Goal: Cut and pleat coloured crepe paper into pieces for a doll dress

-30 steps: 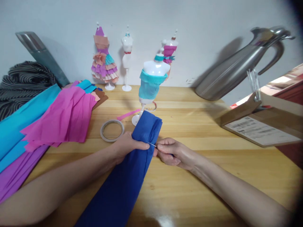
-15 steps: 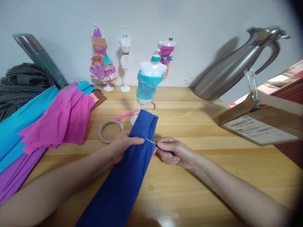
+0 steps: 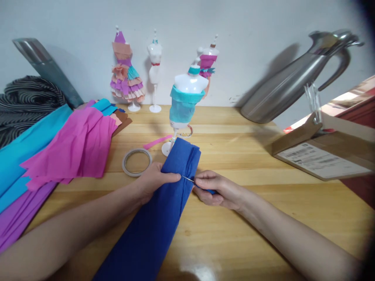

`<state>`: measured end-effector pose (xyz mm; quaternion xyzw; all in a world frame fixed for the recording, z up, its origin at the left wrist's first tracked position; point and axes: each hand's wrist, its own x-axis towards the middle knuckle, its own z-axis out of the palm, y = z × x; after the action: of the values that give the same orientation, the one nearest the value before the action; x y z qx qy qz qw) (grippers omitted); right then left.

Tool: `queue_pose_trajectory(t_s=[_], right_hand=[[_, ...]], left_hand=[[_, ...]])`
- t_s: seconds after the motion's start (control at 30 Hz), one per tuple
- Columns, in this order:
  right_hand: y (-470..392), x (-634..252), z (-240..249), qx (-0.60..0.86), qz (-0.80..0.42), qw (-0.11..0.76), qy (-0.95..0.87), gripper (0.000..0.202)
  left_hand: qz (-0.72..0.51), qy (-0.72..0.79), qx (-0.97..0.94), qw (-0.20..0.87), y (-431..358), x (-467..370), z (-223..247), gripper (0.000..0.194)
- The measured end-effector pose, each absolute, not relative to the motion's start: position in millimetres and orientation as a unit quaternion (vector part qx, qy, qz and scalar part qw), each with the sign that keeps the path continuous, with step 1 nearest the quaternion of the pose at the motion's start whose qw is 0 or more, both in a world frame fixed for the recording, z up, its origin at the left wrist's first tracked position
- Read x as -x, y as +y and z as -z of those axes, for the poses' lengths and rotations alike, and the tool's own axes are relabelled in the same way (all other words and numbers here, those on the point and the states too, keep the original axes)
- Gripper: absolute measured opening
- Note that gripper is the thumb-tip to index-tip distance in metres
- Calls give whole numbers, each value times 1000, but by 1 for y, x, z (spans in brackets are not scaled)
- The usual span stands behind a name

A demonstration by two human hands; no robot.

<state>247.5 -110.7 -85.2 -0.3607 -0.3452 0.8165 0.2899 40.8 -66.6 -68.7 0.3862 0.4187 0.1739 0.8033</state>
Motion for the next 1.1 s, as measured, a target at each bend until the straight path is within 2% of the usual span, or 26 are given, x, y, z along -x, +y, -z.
queue_pose_trajectory(t_s=[0.3,0.43,0.63,1.1], right_hand=[[-115,-242,79,450,-766,270,-371,47],[-114,-242,80,441,-768,283,-368,48],[-113,-244,80,415,-783,284,-364,37],[-114,-243,83,395,-795,298,-352,43]], left_hand=[[-150,402,-377,821,-61,-36,68,35],[-157,405,-379,817,-61,-36,70,32],[-169,411,-387,808,-63,-39,72,33],[-170,443,-404,783,-66,-42,72,26]])
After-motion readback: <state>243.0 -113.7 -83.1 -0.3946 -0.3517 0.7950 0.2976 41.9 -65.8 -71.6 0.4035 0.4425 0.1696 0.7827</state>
